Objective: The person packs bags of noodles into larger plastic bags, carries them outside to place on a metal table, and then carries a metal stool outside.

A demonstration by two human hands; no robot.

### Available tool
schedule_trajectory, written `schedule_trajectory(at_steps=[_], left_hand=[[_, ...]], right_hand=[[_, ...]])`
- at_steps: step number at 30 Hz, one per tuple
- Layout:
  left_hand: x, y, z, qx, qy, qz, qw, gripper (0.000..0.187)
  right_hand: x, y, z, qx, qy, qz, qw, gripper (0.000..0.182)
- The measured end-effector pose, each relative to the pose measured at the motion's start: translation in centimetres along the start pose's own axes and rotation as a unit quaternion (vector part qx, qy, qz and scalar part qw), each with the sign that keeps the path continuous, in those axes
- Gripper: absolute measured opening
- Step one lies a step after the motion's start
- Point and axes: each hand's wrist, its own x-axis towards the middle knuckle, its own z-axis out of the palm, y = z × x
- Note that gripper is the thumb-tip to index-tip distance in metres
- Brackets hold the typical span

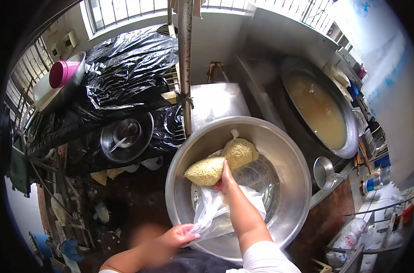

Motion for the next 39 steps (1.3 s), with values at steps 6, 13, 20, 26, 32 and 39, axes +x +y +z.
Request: schedule_trajectory(at_steps=[6,13,20,26,32,39], left_hand=[[-0.6,1.4,0.7,0.014,-0.016,-0.053,0.998,0.035],[-0.4,2.2,2.9,0.068,-0.05,-0.123,0.989,0.031],[0.3,2.9,5.2,0.097,-0.067,-0.116,0.986,0.029],[-0.5,0.2,4.0,0.096,-0.042,-0.121,0.987,0.033],[-2.2,-0.9,3.9,0.141,-0.051,-0.095,0.984,0.037],[-1.2,-0.4,4.8,0.149,-0.099,-0.052,0.983,0.04]], right_hand=[[-1.4,3.3,1.8,-0.073,-0.01,-0.005,0.997,0.096],[-2.9,5.7,1.4,0.182,0.048,-0.063,0.98,0.052],[-3.0,4.0,0.0,0.142,0.101,-0.096,0.98,0.018],[-1.5,8.4,2.6,0.098,-0.045,-0.013,0.994,0.02],[-2.8,7.1,3.0,0.111,-0.187,0.03,0.976,0.017],[-0.5,7.5,5.9,0.196,0.055,-0.014,0.979,0.026]])
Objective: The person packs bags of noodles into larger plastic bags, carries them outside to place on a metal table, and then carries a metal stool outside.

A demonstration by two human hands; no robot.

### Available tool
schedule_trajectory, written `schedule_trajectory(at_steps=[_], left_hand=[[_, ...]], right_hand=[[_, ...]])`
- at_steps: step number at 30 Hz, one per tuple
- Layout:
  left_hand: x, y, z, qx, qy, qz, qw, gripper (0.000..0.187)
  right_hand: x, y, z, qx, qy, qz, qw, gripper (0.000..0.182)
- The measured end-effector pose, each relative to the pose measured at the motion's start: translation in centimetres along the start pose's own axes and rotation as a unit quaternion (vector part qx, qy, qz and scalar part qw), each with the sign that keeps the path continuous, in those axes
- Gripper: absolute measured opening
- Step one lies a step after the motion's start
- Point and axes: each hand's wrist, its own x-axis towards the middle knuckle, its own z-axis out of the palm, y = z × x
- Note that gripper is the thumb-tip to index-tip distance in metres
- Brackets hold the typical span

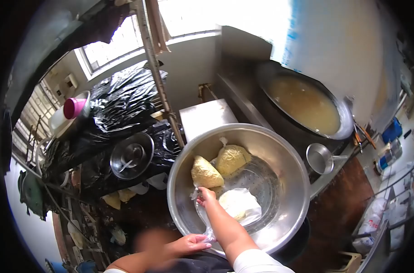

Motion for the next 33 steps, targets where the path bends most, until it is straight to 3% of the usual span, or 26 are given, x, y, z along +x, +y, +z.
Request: schedule_trajectory(at_steps=[1,3,5,7,9,11,13,15,18,20,21,24,27,29,31,32,33], left_hand=[[0.1,-0.4,-0.4,0.007,-0.004,-0.015,1.0,0.039],[0.7,-2.4,-1.5,0.009,-0.003,-0.039,0.999,0.039],[0.5,-3.1,-1.1,-0.012,0.025,0.017,0.999,0.038],[-0.6,-1.9,-0.7,-0.025,0.052,0.022,0.998,0.037],[-1.4,-2.0,-0.8,-0.039,0.082,0.011,0.996,0.036],[-1.8,-3.3,-1.1,-0.05,0.093,-0.012,0.994,0.035],[-1.9,-3.8,-0.9,-0.083,0.101,0.007,0.991,0.034],[-1.6,-4.1,-0.9,-0.131,0.09,0.024,0.987,0.033],[-0.8,-1.4,-0.7,-0.218,0.096,0.013,0.971,0.032],[-0.9,2.9,-0.4,-0.191,0.126,0.035,0.973,0.031],[0.2,2.1,-1.6,-0.139,0.135,0.042,0.98,0.032],[2.0,4.7,-2.6,-0.152,0.122,0.098,0.976,0.034],[3.8,6.3,-3.0,-0.161,0.111,0.13,0.972,0.036],[4.2,6.7,-2.7,-0.171,0.108,0.137,0.97,0.036],[3.8,6.9,-2.3,-0.169,0.121,0.129,0.97,0.037],[3.0,7.9,-1.7,-0.171,0.113,0.134,0.97,0.034],[2.8,8.2,-1.7,-0.168,0.098,0.136,0.971,0.034]], right_hand=[[0.6,-0.2,-0.4,0.029,-0.08,0.089,0.992,0.03],[4.0,0.2,-0.9,0.161,-0.246,0.161,0.942,0.036],[4.7,-0.5,0.5,0.24,-0.266,0.207,0.91,0.039],[3.8,-0.9,2.4,0.216,-0.153,0.155,0.952,0.033],[2.7,-3.1,2.9,0.226,-0.184,0.242,0.925,0.029],[-1.1,-4.5,3.6,0.116,-0.092,0.094,0.985,0.027],[-3.1,-6.3,1.5,0.02,-0.071,-0.088,0.993,0.027],[-4.3,-9.7,-2.4,-0.074,-0.079,-0.186,0.977,0.03],[-13.2,-12.9,-4.6,-0.154,-0.144,-0.249,0.945,0.031],[-20.4,-14.5,-6.6,-0.247,-0.17,-0.32,0.899,0.031],[-24.3,-15.4,-7.8,-0.28,-0.146,-0.333,0.888,0.03],[-33.6,-17.1,-11.9,-0.275,-0.144,-0.338,0.889,0.034],[-38.2,-17.1,-15.7,-0.214,-0.219,-0.394,0.866,0.036],[-39.2,-15.6,-16.1,-0.127,-0.163,-0.392,0.896,0.036],[-37.8,-14.2,-15.4,-0.102,-0.11,-0.327,0.933,0.032],[-35.7,-12.9,-15.2,-0.139,-0.061,-0.336,0.929,0.027],[-33.5,-12.1,-13.9,-0.141,-0.071,-0.28,0.947,0.023]])
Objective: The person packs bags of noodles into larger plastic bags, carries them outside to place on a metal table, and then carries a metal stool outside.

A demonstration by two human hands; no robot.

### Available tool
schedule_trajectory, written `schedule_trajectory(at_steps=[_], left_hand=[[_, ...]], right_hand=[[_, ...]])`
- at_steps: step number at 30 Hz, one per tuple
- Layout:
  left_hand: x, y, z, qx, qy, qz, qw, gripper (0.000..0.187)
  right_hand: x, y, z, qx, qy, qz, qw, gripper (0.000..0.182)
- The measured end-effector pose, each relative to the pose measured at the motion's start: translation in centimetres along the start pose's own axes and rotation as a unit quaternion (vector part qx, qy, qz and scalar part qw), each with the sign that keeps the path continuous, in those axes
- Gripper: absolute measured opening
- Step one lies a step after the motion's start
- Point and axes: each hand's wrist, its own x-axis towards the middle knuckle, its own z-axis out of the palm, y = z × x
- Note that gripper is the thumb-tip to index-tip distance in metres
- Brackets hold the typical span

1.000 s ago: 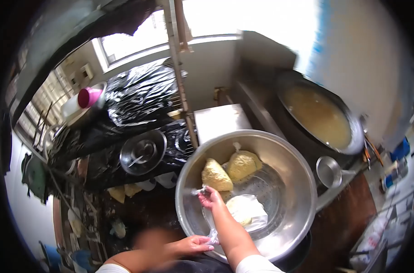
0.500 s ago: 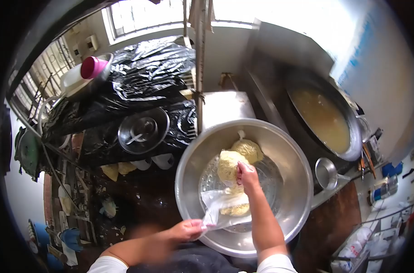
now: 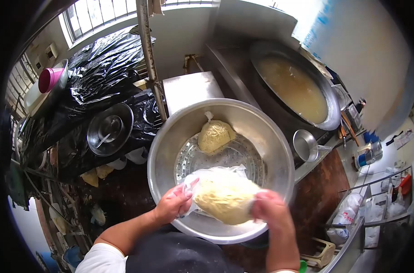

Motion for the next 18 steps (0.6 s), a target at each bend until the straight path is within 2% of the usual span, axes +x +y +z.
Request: schedule_trajectory(at_steps=[1,2,3,4,5,6,7,8,9,10,11,12,14,17,18], left_hand=[[-0.2,0.1,-0.1,0.001,-0.014,-0.002,1.0,0.033],[-0.5,0.1,-0.3,0.002,-0.028,-0.005,1.0,0.033],[-0.5,0.5,-0.3,-0.009,-0.029,-0.009,0.999,0.03],[-0.3,0.3,-0.6,-0.004,-0.004,-0.016,1.0,0.03],[-0.1,-0.3,-1.3,0.0,0.021,-0.024,0.999,0.03],[0.1,-1.0,-2.0,0.005,0.046,-0.032,0.998,0.03],[0.0,-1.7,-2.7,-0.028,0.081,-0.044,0.995,0.026],[-0.3,-2.1,-3.4,-0.032,0.103,-0.036,0.994,0.03],[-0.7,-2.3,-4.2,-0.038,0.124,-0.027,0.991,0.034],[-1.1,-2.6,-5.0,-0.045,0.147,-0.016,0.988,0.038],[-2.1,-2.6,-5.8,-0.079,0.163,-0.008,0.983,0.044],[-3.1,-2.4,-6.3,-0.056,0.19,-0.004,0.98,0.048],[-4.9,-1.9,-6.5,-0.01,0.247,-0.001,0.969,0.054],[-6.7,-2.6,-6.3,-0.01,0.316,-0.014,0.949,0.047],[-7.1,-3.7,-7.1,-0.023,0.278,-0.032,0.96,0.043]], right_hand=[[2.1,2.7,0.8,-0.017,-0.058,-0.002,0.998,0.024],[4.0,4.6,1.7,-0.129,-0.135,-0.013,0.982,0.028],[5.4,6.6,3.5,-0.237,-0.153,-0.003,0.959,0.033],[7.7,6.6,4.4,-0.402,-0.278,-0.048,0.871,0.034],[10.2,7.1,4.7,-0.441,-0.3,-0.122,0.837,0.036],[12.3,5.7,6.0,-0.4,-0.236,-0.047,0.884,0.033],[16.8,6.9,6.0,-0.149,-0.208,-0.094,0.962,0.031],[19.3,5.3,7.2,-0.115,-0.059,-0.072,0.989,0.029],[24.6,7.5,6.5,-0.214,0.054,-0.223,0.949,0.035],[27.1,7.6,6.6,-0.402,0.149,-0.249,0.868,0.043],[30.1,8.4,6.6,-0.462,0.156,-0.174,0.856,0.054],[32.6,9.5,7.1,-0.539,0.183,-0.122,0.813,0.056],[36.3,10.5,8.0,-0.68,0.211,-0.092,0.696,0.057],[41.1,12.3,8.2,-0.708,0.171,-0.073,0.682,0.047],[41.3,12.7,8.4,-0.716,0.166,-0.109,0.669,0.042]])
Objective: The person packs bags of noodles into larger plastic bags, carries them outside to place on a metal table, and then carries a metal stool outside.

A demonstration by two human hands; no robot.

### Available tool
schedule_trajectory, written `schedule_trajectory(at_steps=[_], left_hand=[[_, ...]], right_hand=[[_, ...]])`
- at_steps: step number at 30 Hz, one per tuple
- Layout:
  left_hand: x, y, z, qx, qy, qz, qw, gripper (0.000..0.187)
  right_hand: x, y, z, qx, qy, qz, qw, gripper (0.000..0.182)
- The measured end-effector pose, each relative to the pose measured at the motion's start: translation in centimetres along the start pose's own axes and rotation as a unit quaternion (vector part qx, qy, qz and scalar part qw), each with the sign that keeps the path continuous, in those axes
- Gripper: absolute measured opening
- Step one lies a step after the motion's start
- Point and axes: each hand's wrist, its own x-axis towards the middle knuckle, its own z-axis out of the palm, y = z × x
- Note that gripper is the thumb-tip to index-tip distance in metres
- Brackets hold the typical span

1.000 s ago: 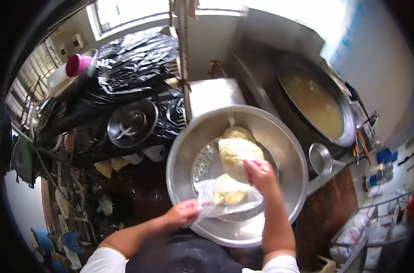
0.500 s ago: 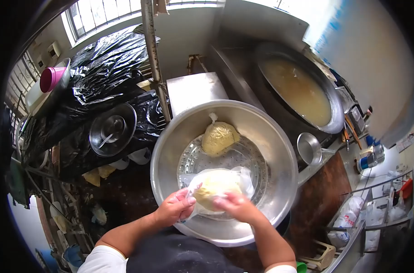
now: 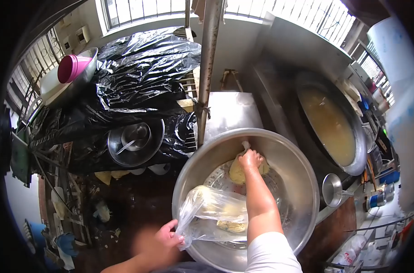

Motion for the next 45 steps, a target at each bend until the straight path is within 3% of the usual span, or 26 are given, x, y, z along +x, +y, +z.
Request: schedule_trajectory(at_steps=[2,3,6,7,10,12,16,18,21,24,25,26,27,28,29,30,32,34,36,37,38,40,43,44,45], left_hand=[[0.3,-1.3,-1.5,-0.013,-0.083,-0.051,0.995,0.035],[-0.3,-0.6,-1.3,0.021,-0.077,-0.086,0.993,0.024],[0.1,-0.1,-0.8,0.042,-0.142,-0.077,0.986,0.021],[0.1,0.2,-0.4,0.041,-0.143,-0.053,0.988,0.022],[0.7,3.1,2.1,0.044,-0.146,0.001,0.988,0.033],[1.6,3.1,2.9,0.019,-0.149,0.018,0.988,0.041],[2.6,3.5,3.8,0.04,-0.135,0.017,0.99,0.048],[3.1,3.8,4.5,0.018,-0.15,0.039,0.988,0.048],[2.8,4.0,5.1,0.024,-0.198,0.032,0.979,0.053],[2.3,3.8,5.7,0.01,-0.24,0.035,0.97,0.056],[2.3,3.6,5.9,-0.003,-0.246,0.039,0.968,0.054],[2.2,3.4,6.1,-0.017,-0.253,0.042,0.967,0.053],[2.2,3.5,6.4,-0.017,-0.252,0.044,0.966,0.053],[2.4,3.5,6.6,-0.011,-0.255,0.05,0.966,0.053],[2.7,3.5,6.8,-0.004,-0.257,0.054,0.965,0.053],[2.8,3.4,6.9,0.004,-0.259,0.057,0.964,0.053],[3.0,3.8,7.4,0.0,-0.272,0.05,0.961,0.052],[3.5,3.8,7.2,0.001,-0.255,0.047,0.966,0.051],[4.1,3.9,6.9,0.002,-0.207,0.05,0.977,0.05],[4.0,4.5,6.5,0.004,-0.202,0.073,0.977,0.046],[4.4,4.5,5.9,0.019,-0.204,0.08,0.976,0.045],[4.7,3.9,5.2,0.047,-0.191,0.089,0.977,0.036],[4.3,3.1,5.6,0.107,-0.191,0.08,0.973,0.027],[4.3,2.7,5.9,0.115,-0.187,0.087,0.972,0.025],[4.2,2.2,6.1,0.124,-0.18,0.096,0.971,0.024]], right_hand=[[-0.9,0.3,0.6,-0.02,0.046,-0.055,0.997,0.033],[-1.7,0.6,0.5,-0.01,0.103,-0.098,0.99,0.026],[-2.7,2.1,-0.5,0.074,0.041,-0.082,0.993,0.033],[-3.5,2.8,-0.7,0.202,0.068,-0.053,0.976,0.042],[-5.5,5.3,-3.6,0.473,0.094,-0.059,0.874,0.046],[-9.0,6.5,-8.9,0.608,0.06,0.042,0.791,0.049],[-13.5,7.3,-18.1,0.752,0.115,-0.07,0.645,0.048],[-15.6,7.2,-23.9,0.828,0.073,-0.105,0.547,0.047],[-18.1,8.4,-29.7,0.877,-0.092,-0.147,0.448,0.045],[-20.0,6.8,-29.9,0.893,-0.123,0.036,0.432,0.041],[-19.3,7.6,-27.3,0.864,-0.196,0.071,0.458,0.04],[-18.8,7.6,-24.0,0.874,-0.22,0.124,0.415,0.039],[-18.4,7.9,-20.7,0.854,-0.256,0.107,0.441,0.039],[-18.4,7.5,-18.5,0.853,-0.263,0.13,0.432,0.039],[-18.1,7.6,-15.9,0.843,-0.225,0.173,0.457,0.04],[-18.3,6.7,-14.4,0.83,-0.074,0.173,0.525,0.041],[-20.1,5.9,-12.4,0.766,0.069,0.043,0.638,0.035],[-24.3,4.4,-8.8,0.516,0.08,-0.17,0.836,0.032],[-26.7,3.4,-11.3,0.261,0.056,-0.317,0.91,0.043],[-27.2,4.3,-11.1,0.359,0.018,-0.21,0.909,0.048],[-27.1,5.1,-11.3,0.241,0.115,-0.184,0.946,0.049],[-26.8,7.1,-11.8,-0.005,0.3,-0.123,0.946,0.051],[-25.2,10.6,-9.8,-0.085,0.312,-0.077,0.943,0.052],[-24.0,13.7,-7.5,0.089,0.206,-0.015,0.974,0.049],[-22.7,17.5,-4.3,0.259,0.087,0.043,0.961,0.046]])
